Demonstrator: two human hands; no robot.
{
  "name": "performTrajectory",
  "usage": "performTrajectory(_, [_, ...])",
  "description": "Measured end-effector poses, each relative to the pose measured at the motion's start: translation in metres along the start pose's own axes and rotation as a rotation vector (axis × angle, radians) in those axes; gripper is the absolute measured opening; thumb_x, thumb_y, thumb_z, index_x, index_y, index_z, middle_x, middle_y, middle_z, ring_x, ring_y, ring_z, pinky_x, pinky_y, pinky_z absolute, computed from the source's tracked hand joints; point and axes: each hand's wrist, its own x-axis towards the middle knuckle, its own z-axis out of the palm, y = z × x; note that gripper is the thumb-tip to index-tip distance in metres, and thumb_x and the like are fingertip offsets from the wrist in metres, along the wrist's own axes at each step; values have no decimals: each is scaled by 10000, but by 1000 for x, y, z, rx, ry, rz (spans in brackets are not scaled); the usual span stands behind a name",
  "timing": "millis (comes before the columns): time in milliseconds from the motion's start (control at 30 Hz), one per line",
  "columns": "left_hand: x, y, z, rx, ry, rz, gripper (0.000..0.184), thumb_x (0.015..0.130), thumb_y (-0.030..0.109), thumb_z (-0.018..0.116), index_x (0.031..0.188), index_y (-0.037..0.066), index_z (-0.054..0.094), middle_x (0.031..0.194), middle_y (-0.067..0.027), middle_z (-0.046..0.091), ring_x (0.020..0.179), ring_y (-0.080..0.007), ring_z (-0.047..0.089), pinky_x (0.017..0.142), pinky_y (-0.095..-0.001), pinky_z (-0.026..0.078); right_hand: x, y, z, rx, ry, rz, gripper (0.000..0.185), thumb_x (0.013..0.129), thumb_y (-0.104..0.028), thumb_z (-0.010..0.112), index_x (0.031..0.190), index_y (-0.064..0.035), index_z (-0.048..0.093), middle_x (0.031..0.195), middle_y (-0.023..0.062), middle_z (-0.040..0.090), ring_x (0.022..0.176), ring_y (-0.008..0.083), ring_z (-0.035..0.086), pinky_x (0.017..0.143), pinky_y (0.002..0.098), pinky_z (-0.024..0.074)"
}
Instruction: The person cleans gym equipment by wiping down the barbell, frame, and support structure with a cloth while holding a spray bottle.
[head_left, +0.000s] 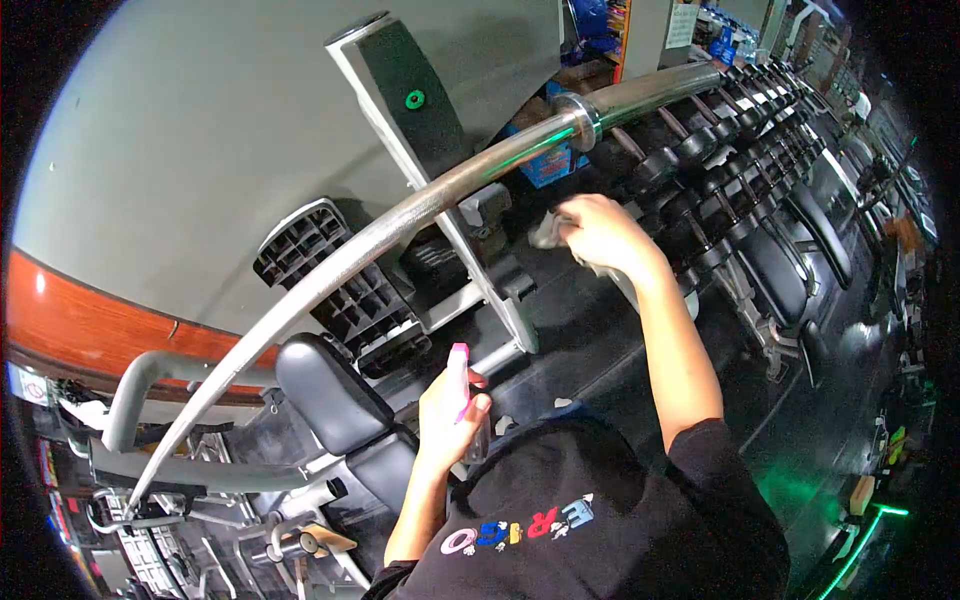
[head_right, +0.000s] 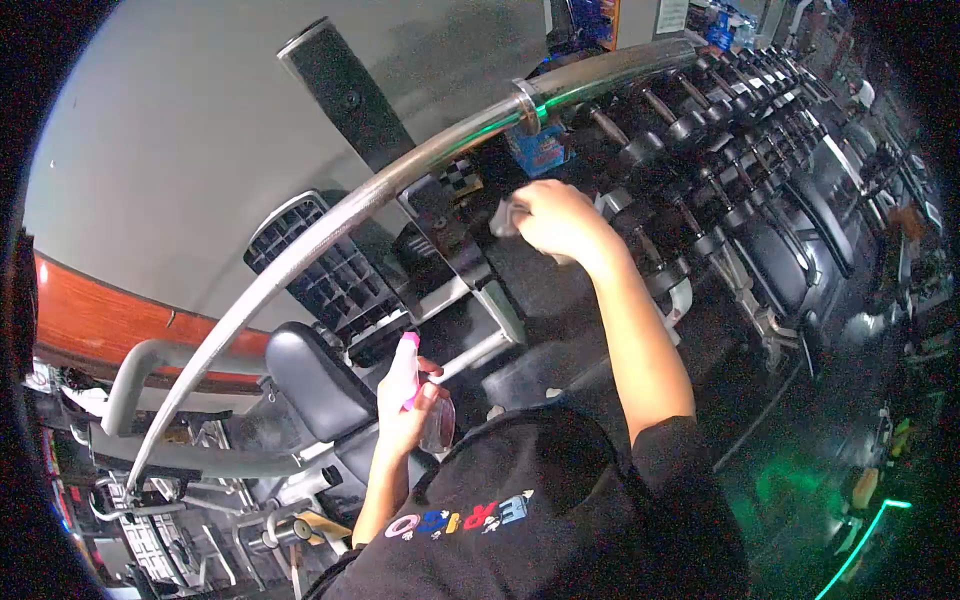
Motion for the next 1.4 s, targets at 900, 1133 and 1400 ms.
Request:
performTrajectory(900, [-35, -18, -16, -82, 17, 16, 298, 775, 231, 727, 962, 29, 614, 863, -91, 637, 801, -238, 625, 747, -345, 486, -23, 30, 53, 1386, 683, -181, 249, 953, -218, 548, 1143, -61, 583, 985, 46, 653, 865, 142, 621, 814, 306, 481])
performTrajectory(1133, [-49, -29, -33, -133, 58, -35, 278, 795, 230, 723, 957, 33, 612, 849, -80, 627, 798, -229, 616, 750, -337, 486, -26, 82, 110, 1629, 689, 31, 432, 921, -317, 599, 1240, -39, 512, 1191, 94, 594, 1107, 213, 579, 968, 356, 458])
performTrajectory(1400, [-51, -54, -49, -46, -72, 107, 706, 858, 145, 643, 1492, 108, 334, 942, -77, 627, 708, -147, 637, 683, -294, 549, -39, 81, 216, 1638, 592, 120, 277, 858, 23, 490, 1112, -85, 509, 925, 71, 582, 804, 194, 640, 673, 345, 578])
